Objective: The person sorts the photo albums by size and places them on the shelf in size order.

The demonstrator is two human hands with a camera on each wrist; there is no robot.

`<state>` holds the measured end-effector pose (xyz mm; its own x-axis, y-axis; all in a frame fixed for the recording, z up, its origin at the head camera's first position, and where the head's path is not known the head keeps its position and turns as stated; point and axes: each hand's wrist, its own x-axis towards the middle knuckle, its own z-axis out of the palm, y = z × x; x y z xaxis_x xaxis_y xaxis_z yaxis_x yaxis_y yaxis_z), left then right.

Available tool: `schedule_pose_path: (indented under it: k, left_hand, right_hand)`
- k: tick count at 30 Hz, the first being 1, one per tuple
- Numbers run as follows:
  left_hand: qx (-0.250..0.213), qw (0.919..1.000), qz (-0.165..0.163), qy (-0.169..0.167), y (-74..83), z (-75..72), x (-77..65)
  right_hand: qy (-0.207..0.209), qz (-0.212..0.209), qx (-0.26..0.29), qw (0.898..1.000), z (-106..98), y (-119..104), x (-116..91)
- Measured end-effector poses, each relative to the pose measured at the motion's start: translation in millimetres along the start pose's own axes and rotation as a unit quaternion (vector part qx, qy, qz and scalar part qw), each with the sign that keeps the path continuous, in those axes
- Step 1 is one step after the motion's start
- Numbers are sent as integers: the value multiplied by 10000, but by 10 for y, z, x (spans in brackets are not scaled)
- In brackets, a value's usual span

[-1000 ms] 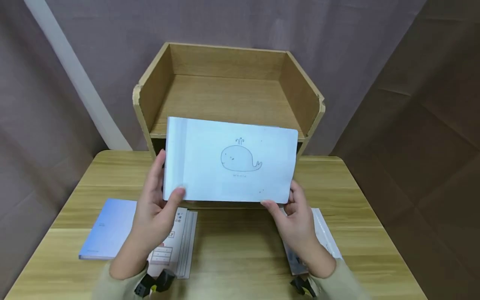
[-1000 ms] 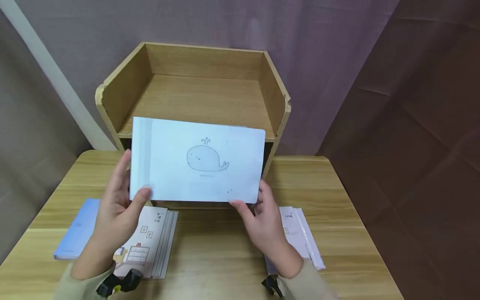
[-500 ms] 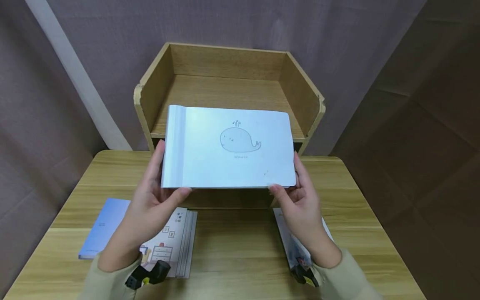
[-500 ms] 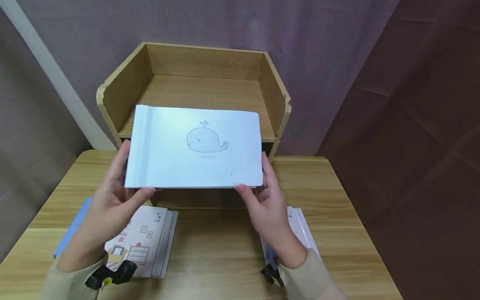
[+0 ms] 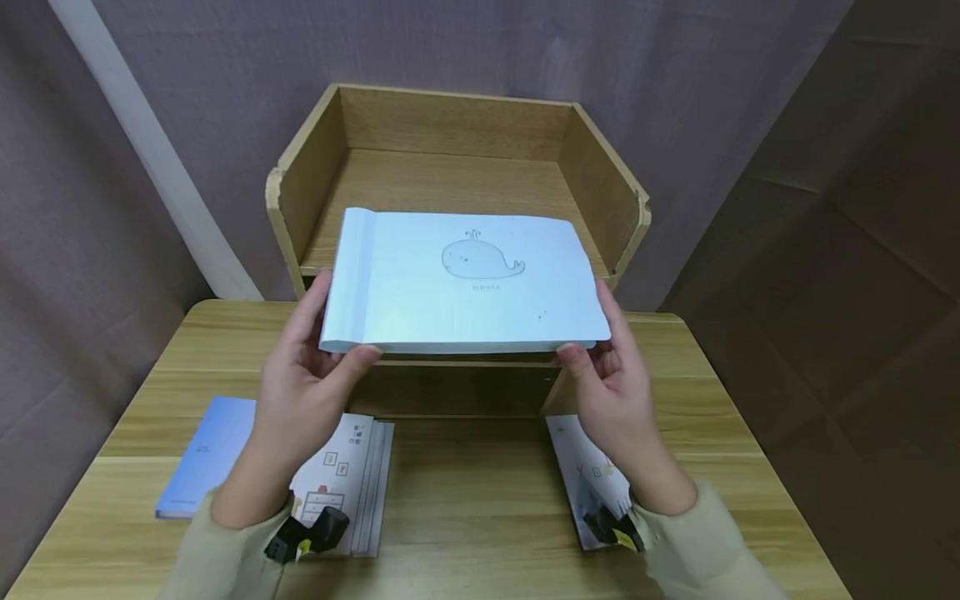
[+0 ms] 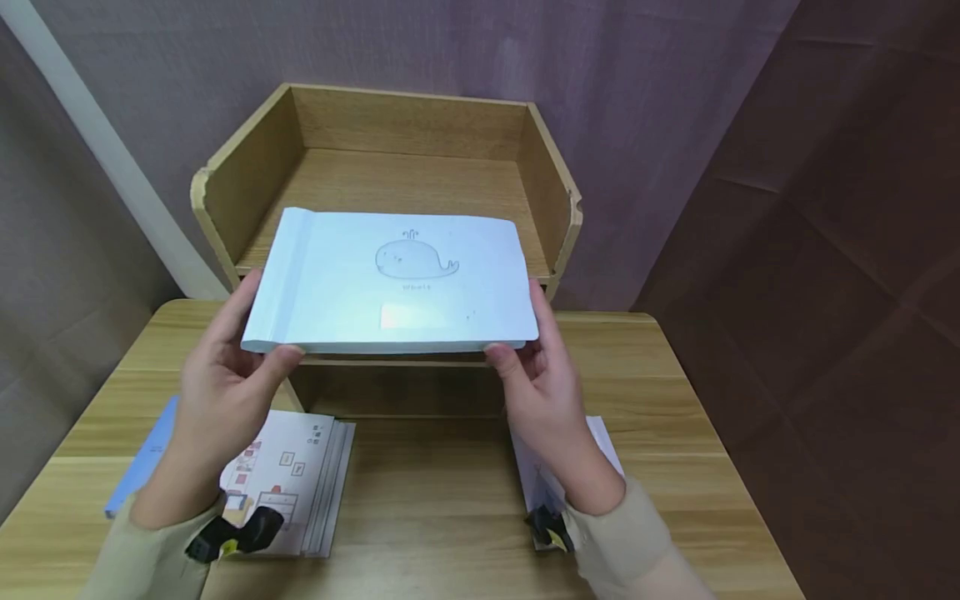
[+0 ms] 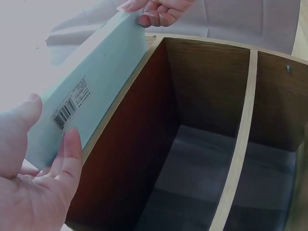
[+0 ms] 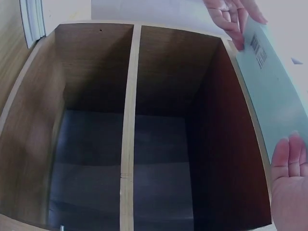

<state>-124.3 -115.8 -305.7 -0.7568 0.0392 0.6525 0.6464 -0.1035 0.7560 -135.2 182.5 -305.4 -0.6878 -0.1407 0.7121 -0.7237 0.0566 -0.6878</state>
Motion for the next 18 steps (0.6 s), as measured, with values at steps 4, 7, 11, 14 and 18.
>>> schedule_pose_path:
  k: [4, 7, 11, 14, 18]
  left_hand:
    - [221, 9997, -76, 74, -14, 6, 67]
    - [432, 9988, -127, 178, -17, 11, 125]
    - [793, 9961, -168, 338, -35, 12, 198]
    - [1096, 9927, -199, 469, -61, 4, 238]
    - [1498, 9863, -225, 653, -96, 3, 284]
  right_hand:
    - [158, 205, -176, 9995, 17, 1, 62]
    - [258, 364, -327, 9985, 33, 15, 113]
    - [259, 488, -438, 9975, 48, 43, 192]
    - [213, 545, -463, 9972, 57, 69, 254]
    - [199, 668, -502, 9963, 65, 93, 316]
